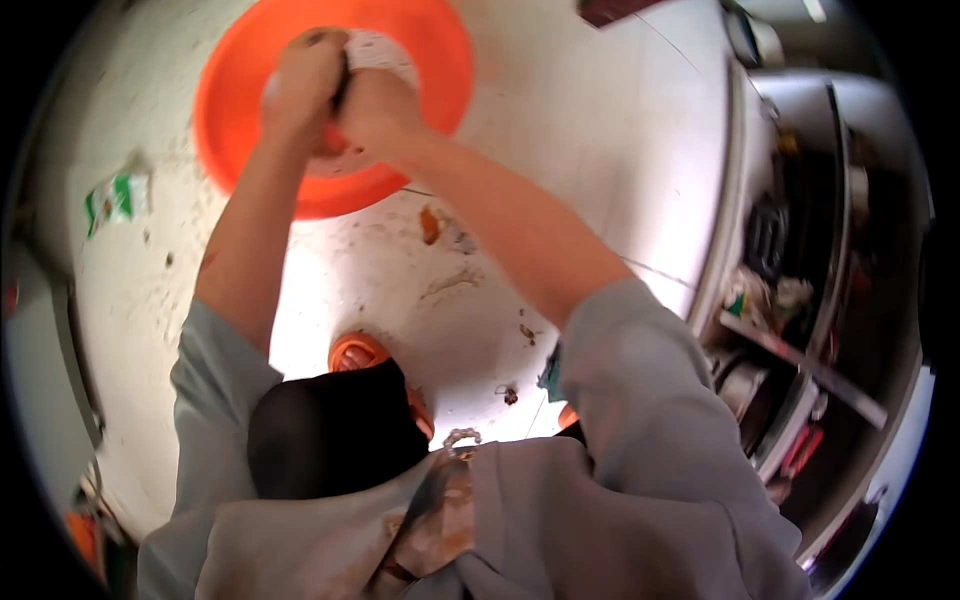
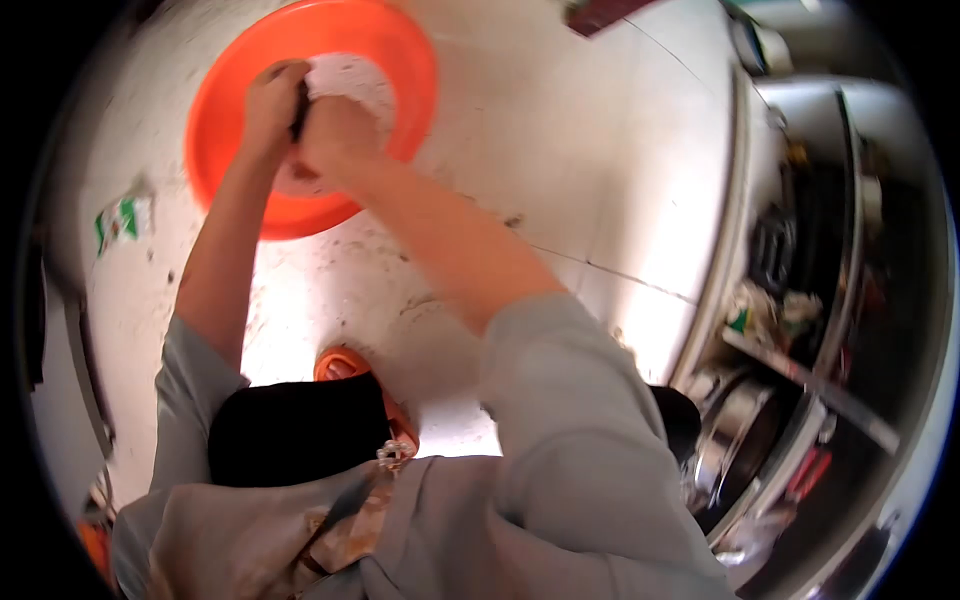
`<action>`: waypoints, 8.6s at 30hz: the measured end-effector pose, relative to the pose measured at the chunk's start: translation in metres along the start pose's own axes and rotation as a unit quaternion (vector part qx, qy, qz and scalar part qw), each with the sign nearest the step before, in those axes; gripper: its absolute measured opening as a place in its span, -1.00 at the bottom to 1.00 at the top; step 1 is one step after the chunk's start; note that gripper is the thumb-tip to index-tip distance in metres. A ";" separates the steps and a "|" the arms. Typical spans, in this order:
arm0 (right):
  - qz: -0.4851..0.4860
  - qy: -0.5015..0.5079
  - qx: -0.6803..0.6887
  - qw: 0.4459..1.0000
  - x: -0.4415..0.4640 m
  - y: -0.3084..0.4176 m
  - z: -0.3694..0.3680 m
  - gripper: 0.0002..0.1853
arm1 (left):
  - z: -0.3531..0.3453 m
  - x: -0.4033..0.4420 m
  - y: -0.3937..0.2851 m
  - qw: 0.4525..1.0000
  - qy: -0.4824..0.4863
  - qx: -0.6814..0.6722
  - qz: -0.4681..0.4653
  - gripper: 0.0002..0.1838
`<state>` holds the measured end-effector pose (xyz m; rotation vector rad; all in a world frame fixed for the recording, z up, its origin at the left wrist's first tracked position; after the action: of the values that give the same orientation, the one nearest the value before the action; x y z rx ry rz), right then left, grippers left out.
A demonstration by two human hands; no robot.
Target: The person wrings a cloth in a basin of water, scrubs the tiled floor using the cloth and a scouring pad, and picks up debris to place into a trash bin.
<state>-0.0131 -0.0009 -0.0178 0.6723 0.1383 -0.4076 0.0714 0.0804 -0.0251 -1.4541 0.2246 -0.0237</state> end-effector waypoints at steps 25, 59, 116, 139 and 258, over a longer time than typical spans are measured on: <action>-0.246 -0.124 0.307 0.911 -0.243 -0.173 0.150 -0.76 | -0.173 -0.205 -0.028 0.740 0.658 0.058 0.130 -0.56; -0.118 -0.237 -0.002 0.964 -0.475 -0.361 -0.026 -0.43 | -0.362 -0.316 0.021 0.871 0.483 0.091 0.028 -0.52; -0.822 -0.274 0.052 0.496 -0.830 -0.514 -0.043 -0.31 | -0.392 -0.413 0.146 0.440 0.560 0.635 -0.299 -0.42; -0.546 -0.369 -0.143 0.738 -0.622 -0.491 -0.056 -0.37 | -0.381 -0.409 0.140 0.513 0.572 0.573 -0.287 -0.49; 0.474 0.036 0.111 0.873 -0.231 -0.127 -0.131 -0.79 | 0.100 -0.317 -0.066 0.934 -0.237 -0.187 -0.190 -0.71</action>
<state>-0.2753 0.0660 -0.1343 0.8965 -0.1793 0.5612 -0.2143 0.2185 0.0932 -1.8154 -0.4745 0.0581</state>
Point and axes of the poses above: each hand's wrist, its own x-axis towards the middle knuckle, its own z-axis out of the back of the hand, y = z × x, the point moved 7 cm from there along x, towards the middle knuckle, and after that the axes turned 6 degrees about -x, right-handed, at the moved point
